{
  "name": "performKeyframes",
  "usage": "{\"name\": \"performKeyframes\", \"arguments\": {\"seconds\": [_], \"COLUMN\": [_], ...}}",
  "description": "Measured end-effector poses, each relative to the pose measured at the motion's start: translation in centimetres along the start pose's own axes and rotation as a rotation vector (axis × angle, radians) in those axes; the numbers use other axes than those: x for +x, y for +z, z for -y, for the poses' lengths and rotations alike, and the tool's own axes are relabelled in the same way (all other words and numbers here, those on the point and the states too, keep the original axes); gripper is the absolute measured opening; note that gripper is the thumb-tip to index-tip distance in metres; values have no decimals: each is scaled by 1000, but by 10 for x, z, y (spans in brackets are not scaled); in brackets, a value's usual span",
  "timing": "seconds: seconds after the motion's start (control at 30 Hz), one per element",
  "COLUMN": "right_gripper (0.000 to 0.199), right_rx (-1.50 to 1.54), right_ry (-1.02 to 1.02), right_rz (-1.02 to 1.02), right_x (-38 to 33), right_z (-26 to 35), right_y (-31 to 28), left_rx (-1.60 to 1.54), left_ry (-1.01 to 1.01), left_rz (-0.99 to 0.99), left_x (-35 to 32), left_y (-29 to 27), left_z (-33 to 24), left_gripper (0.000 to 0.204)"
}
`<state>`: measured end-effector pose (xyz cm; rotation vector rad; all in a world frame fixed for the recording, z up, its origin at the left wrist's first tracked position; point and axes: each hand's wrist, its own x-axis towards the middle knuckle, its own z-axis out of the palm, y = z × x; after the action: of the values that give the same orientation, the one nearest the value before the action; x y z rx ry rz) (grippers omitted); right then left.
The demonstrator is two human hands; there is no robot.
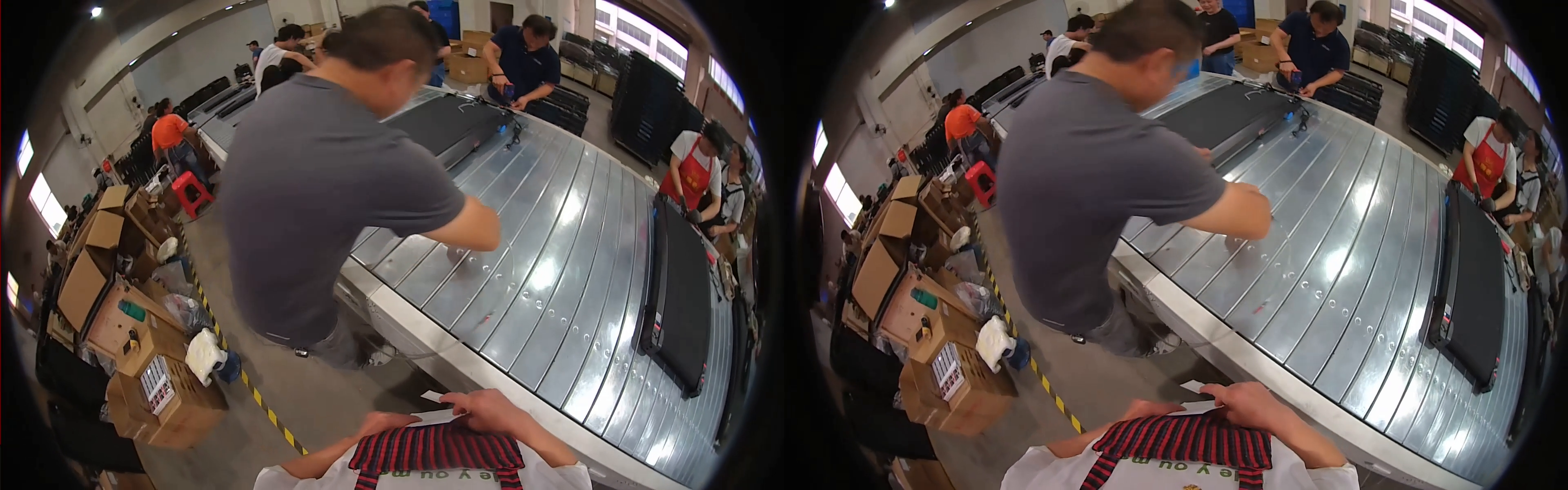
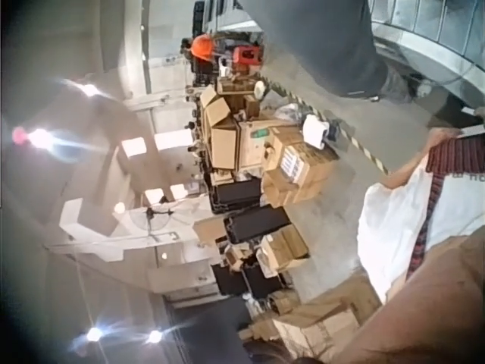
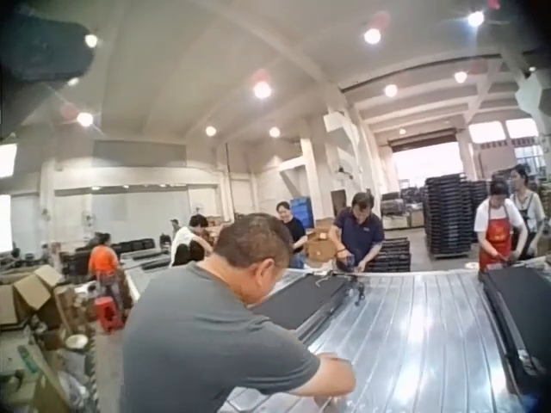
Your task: Apply warning and QR code labels to treadmills moving on an assembly line.
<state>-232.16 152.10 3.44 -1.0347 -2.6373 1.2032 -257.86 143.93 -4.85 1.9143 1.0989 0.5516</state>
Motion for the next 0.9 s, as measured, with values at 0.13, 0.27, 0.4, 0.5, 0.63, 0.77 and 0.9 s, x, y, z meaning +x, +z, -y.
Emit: {"name": "performKeyframes", "arguments": {"seconds": [0.13, 0.27, 0.4, 0.5, 0.63, 0.77, 0.9], "right_gripper": [59, 62, 63, 59, 56, 54, 55], "right_rx": [-32, -84, -152, -125, -91, -103, -53], "right_ry": [5, 0, 8, 41, 67, 45, 85], "right_rz": [37, 101, 77, 53, 24, 3, 5], "right_x": [-2, 0, -11, -23, -35, -42, -46], "right_z": [10, 15, 16, 13, 3, -7, -12], "right_y": [4, 1, -10, -19, -21, -19, -21], "left_rx": [84, 209, 65, 94, 121, 154, 106], "left_ry": [87, 31, 145, 108, 166, 158, 152], "left_rz": [4, 54, -32, -7, 0, 20, 9], "left_x": [-5, 0, 13, 25, 38, 44, 48], "left_y": [5, 7, 18, 23, 30, 36, 40], "left_z": [10, 11, 3, -3, -7, -8, -11], "left_gripper": [36, 39, 40, 40, 40, 40, 40]}}
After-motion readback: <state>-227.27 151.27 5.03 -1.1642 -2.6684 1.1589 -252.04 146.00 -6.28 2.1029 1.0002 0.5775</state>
